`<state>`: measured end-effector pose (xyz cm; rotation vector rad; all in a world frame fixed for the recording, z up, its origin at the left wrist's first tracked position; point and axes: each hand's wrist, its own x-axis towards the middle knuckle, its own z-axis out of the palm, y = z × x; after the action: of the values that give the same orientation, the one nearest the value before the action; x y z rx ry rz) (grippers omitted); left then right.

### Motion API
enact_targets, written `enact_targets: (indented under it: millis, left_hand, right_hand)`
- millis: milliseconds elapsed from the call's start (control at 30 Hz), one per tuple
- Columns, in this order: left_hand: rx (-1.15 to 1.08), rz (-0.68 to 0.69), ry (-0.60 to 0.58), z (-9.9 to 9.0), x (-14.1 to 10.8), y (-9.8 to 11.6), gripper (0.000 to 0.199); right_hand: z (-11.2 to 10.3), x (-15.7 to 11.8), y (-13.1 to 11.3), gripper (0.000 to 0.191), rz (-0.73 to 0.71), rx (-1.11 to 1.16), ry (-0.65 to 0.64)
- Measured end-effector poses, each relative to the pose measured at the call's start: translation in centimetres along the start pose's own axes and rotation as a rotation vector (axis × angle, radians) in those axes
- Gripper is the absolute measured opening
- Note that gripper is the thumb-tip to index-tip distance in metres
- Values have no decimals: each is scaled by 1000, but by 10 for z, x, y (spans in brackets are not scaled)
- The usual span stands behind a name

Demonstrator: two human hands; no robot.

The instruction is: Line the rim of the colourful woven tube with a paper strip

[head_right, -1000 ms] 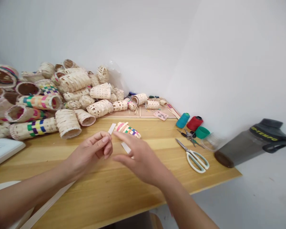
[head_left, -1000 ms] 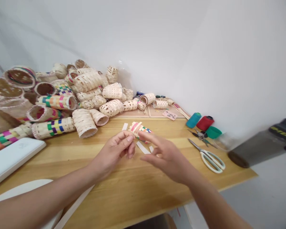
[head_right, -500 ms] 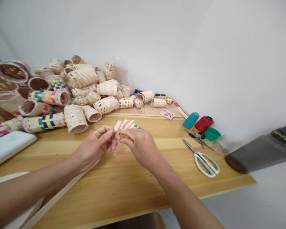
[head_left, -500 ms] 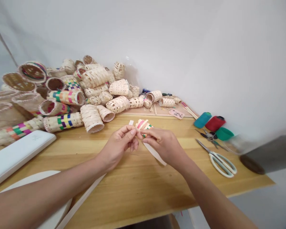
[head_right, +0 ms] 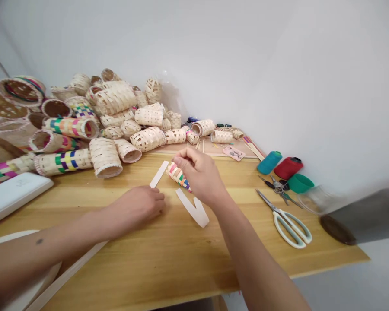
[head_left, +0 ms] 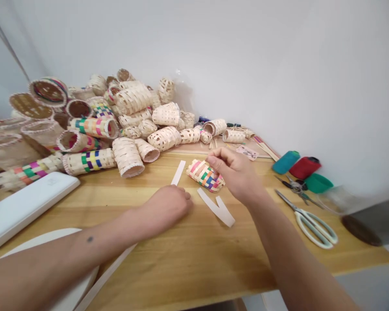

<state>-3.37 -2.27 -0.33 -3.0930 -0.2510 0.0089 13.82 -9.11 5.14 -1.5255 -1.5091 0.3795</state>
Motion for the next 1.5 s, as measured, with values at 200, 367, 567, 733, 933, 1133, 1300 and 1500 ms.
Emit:
enact_targets:
  millis: [200,367,567,733,933,1133,1300,1500]
  left_hand:
    - [97,12,22,4,4,6,19]
    - [-221,-70,227,9,2,1,19]
    - [-1223,-376,328,14,4,-8,14]
    - [-1731,-438,435,8,6,-13,23]
    - [-1960,-463,631,7,7,-15,18]
    - [-2030,-411,687,6,7,-17,15]
    - [-2116,-297,533,0,3,-11,15]
    - [-2190,-205,513,1,2,-10,10]
  right_hand:
    - [33,-2,26,31,204,466,13]
    - [35,-8,30,33,174,540,34]
    - [30,-8,27,28,167,565,44]
    - [26,-8,29,23,138,553,56]
    - [25,-8,32,22,98,523,13]
    - [27,-9,28,23,66,530,-49]
    - [27,-10,29,24,68,456,-62]
    - [27,-9,29,24,95,409,-45]
